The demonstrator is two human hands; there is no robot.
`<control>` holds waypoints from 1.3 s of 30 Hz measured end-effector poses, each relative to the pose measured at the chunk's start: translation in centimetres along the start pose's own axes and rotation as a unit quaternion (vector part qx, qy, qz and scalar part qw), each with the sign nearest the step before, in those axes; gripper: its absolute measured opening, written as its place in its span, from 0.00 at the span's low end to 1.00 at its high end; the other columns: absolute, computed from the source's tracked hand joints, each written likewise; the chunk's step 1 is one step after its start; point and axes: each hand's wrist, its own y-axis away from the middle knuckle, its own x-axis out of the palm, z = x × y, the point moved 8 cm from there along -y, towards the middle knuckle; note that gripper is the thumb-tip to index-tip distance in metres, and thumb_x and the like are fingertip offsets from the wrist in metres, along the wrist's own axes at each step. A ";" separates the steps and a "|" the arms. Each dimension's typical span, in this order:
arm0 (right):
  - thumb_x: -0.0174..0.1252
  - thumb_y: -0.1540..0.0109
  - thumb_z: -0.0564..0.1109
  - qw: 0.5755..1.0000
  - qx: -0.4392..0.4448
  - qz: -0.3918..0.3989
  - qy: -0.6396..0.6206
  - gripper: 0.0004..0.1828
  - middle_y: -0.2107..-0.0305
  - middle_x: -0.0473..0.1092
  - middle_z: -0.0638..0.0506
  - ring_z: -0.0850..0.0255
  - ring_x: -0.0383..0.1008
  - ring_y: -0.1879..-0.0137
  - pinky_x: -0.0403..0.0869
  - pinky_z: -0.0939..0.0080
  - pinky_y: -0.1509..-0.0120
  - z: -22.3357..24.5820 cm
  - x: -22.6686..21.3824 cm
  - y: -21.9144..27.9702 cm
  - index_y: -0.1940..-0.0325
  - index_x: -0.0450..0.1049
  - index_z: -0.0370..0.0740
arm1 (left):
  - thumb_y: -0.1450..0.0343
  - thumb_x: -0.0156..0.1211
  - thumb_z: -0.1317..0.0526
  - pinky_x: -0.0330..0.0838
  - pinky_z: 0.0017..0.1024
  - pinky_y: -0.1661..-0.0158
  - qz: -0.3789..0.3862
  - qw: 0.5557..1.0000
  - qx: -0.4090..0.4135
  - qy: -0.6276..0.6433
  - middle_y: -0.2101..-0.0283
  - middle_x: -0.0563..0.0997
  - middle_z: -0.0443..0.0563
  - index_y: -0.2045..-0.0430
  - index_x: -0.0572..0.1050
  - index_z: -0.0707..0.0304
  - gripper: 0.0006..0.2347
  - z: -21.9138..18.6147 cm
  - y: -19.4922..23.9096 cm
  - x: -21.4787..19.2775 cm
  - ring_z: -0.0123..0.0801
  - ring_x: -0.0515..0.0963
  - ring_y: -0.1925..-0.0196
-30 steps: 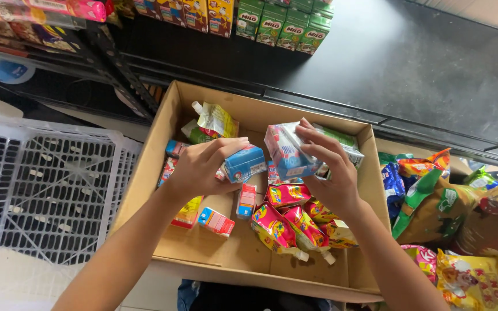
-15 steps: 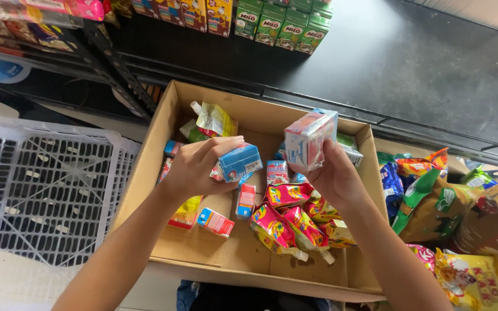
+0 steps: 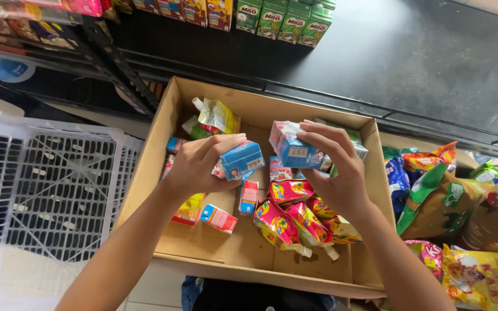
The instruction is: The person picks up various small cartons and pouches from a cardboard box and places them onto a store shelf. They handle green, blue, and red cartons, as well as yellow pouches, arranging them in rows on the shelf.
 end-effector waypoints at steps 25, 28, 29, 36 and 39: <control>0.68 0.45 0.31 0.999 0.001 0.019 0.034 0.32 0.40 0.69 0.46 0.48 0.70 0.28 0.74 0.51 0.27 -0.2 0.2 0.1 0.38 0.73 0.45 | 0.37 0.79 0.57 0.83 0.37 0.51 0.008 1.000 -0.006 0.009 0.46 0.79 0.58 0.44 0.67 0.67 0.31 0.5 0.3 0.5 0.48 0.85 0.49; 0.68 0.45 0.31 0.999 -0.002 0.018 0.039 0.31 0.40 0.70 0.47 0.48 0.71 0.28 0.74 0.50 0.27 -0.4 0.3 0.0 0.38 0.73 0.45 | 0.38 0.78 0.57 0.83 0.37 0.52 0.007 1.000 -0.013 0.005 0.46 0.80 0.57 0.43 0.67 0.66 0.31 0.5 0.3 0.6 0.47 0.85 0.49; 0.68 0.45 0.31 0.999 -0.003 0.019 0.042 0.31 0.40 0.70 0.47 0.49 0.71 0.29 0.74 0.51 0.27 -0.5 0.4 0.0 0.38 0.73 0.45 | 0.38 0.79 0.57 0.82 0.36 0.54 0.008 1.000 -0.024 0.012 0.46 0.80 0.57 0.44 0.68 0.65 0.31 0.6 0.3 0.6 0.46 0.85 0.50; 0.71 0.43 0.35 0.999 0.005 0.024 0.046 0.29 0.44 0.72 0.46 0.52 0.74 0.40 0.76 0.55 0.37 -2.6 0.2 -2.1 0.39 0.72 0.44 | 0.38 0.77 0.58 0.81 0.35 0.58 0.012 0.999 -0.040 0.033 0.48 0.80 0.56 0.44 0.68 0.64 0.29 0.8 0.1 1.0 0.46 0.85 0.54; 0.75 0.45 0.38 0.992 -0.011 0.022 0.120 0.30 0.52 0.76 0.48 0.54 0.73 0.50 0.74 0.54 0.44 -5.5 -0.7 -5.0 0.40 0.73 0.43 | 0.38 0.75 0.60 0.82 0.34 0.60 0.015 0.997 -0.066 0.044 0.49 0.81 0.54 0.44 0.69 0.63 0.28 1.3 -0.1 1.3 0.44 0.86 0.56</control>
